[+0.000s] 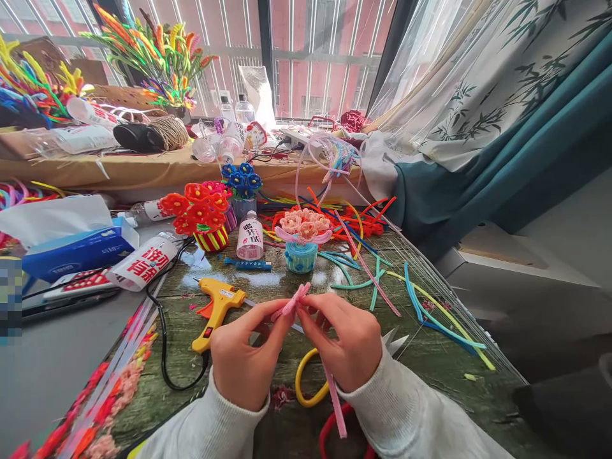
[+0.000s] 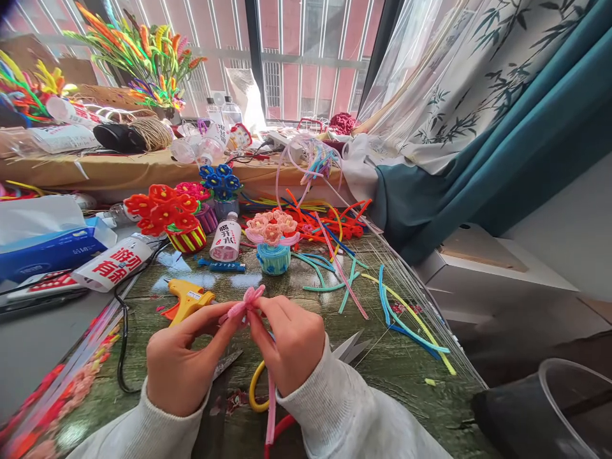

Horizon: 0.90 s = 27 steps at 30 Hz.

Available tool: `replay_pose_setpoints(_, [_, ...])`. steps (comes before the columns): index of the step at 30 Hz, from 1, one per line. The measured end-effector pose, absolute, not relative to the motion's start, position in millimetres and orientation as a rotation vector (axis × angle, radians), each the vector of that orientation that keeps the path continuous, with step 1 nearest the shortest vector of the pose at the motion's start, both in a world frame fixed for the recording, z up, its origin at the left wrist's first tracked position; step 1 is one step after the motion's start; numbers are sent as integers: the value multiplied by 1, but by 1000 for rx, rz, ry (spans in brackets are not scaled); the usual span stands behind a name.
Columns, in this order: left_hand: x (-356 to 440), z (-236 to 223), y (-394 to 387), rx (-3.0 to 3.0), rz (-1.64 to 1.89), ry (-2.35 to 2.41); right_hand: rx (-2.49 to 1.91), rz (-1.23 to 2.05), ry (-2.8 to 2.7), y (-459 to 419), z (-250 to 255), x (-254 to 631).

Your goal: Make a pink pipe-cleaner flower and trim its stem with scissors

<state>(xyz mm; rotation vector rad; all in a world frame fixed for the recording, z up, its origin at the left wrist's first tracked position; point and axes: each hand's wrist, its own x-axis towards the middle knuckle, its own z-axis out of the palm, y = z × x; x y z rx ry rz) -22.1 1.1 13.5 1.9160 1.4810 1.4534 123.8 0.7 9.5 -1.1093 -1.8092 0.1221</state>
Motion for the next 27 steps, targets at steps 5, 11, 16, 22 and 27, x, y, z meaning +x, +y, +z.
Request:
replay_pose_setpoints(5, [-18, 14, -3, 2015, 1513, 1564, -1011, -108, -1876, 0, 9, 121])
replay_pose_setpoints(11, [-15, 12, -6, 2046, 1530, 1566, -977, -272, -1911, -3, 5, 116])
replay_pose_setpoints(16, [-15, 12, -6, 2058, 1550, 1531, -979, -255, -1933, -4, 2, 115])
replay_pose_setpoints(22, [-15, 12, -6, 2012, 1493, 1520, -965, -126, -1917, -3, -8, 116])
replay_pose_setpoints(27, [-20, 16, 1, 1982, 1503, 1479, -1000, 368, -1725, 3, 1, 119])
